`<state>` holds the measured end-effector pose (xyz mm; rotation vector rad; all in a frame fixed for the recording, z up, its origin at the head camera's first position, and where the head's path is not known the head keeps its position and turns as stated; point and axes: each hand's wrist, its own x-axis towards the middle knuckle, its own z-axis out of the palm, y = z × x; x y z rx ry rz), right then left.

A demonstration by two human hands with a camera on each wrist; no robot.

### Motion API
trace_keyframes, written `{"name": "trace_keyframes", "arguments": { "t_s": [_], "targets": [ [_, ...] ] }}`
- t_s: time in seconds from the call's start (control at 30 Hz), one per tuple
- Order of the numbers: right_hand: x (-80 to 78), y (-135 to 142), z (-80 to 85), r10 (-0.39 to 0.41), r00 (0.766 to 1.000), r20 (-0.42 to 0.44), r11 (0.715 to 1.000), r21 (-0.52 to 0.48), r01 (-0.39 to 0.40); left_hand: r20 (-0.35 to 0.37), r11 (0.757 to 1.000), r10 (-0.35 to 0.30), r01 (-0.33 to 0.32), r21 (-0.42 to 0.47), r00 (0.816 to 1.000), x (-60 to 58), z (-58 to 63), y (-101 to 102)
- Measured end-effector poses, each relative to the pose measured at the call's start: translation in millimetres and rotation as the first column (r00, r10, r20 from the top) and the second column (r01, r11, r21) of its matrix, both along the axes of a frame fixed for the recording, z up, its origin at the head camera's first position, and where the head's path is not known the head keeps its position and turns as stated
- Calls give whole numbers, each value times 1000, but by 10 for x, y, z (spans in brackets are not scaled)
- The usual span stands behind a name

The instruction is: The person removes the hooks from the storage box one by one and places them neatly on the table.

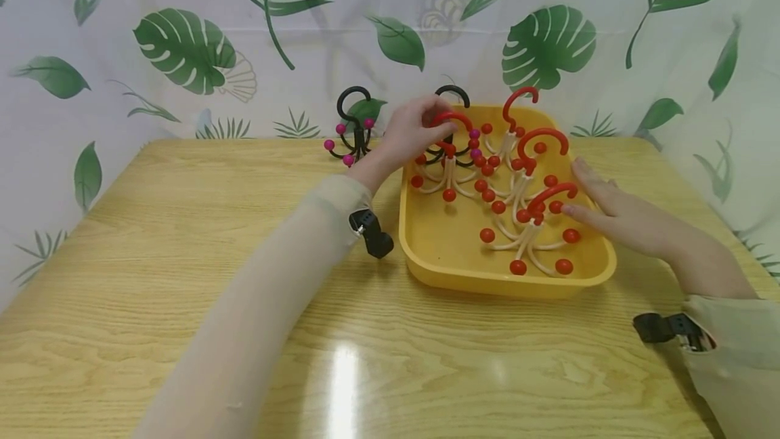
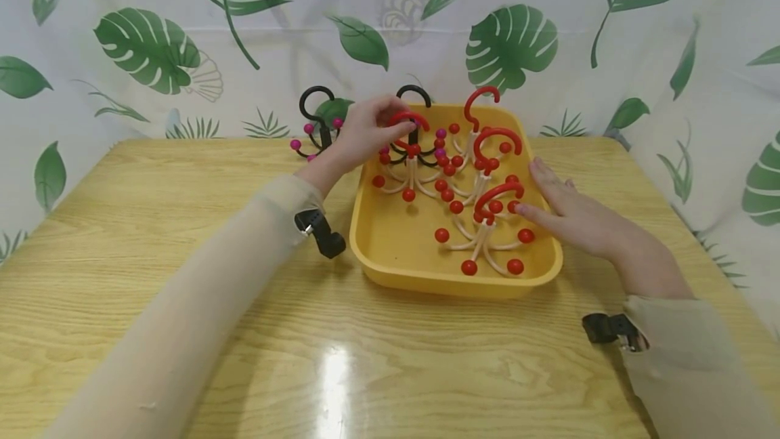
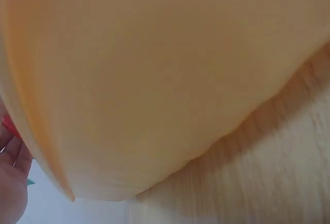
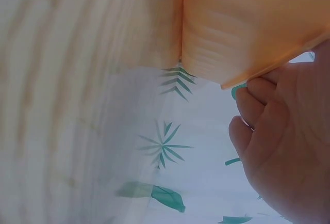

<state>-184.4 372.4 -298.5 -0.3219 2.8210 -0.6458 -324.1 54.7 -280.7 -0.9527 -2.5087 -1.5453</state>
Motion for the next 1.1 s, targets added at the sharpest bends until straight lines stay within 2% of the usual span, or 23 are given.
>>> {"name": "trace_keyframes", "arguments": {
  "t_s": [0.27,0.47,0.73,0.9,1.1],
  "targets": [
    [-4,-5,-14,4,1000,-9,1000,6,-4,-73,1000,1,-1,6,997,24,87,14],
    [-7,-7,-25,9,1000,-7,1000,2,-9,-93,1000,-4,5,8,996,49,172,1],
    [-13,-3,-15,1,1000,-8,1000,10,-1,-88,998,6,0,60,996,87,396,-32],
    [-19,7,-16,-6,1000,-1,1000,14,6,-126,995,-3,15,98,992,138,554,-88],
    [5,-5,-5,-10,1000,7,1000,17,9,-166,994,37,-19,106,985,184,699,-229]
  ]
}}
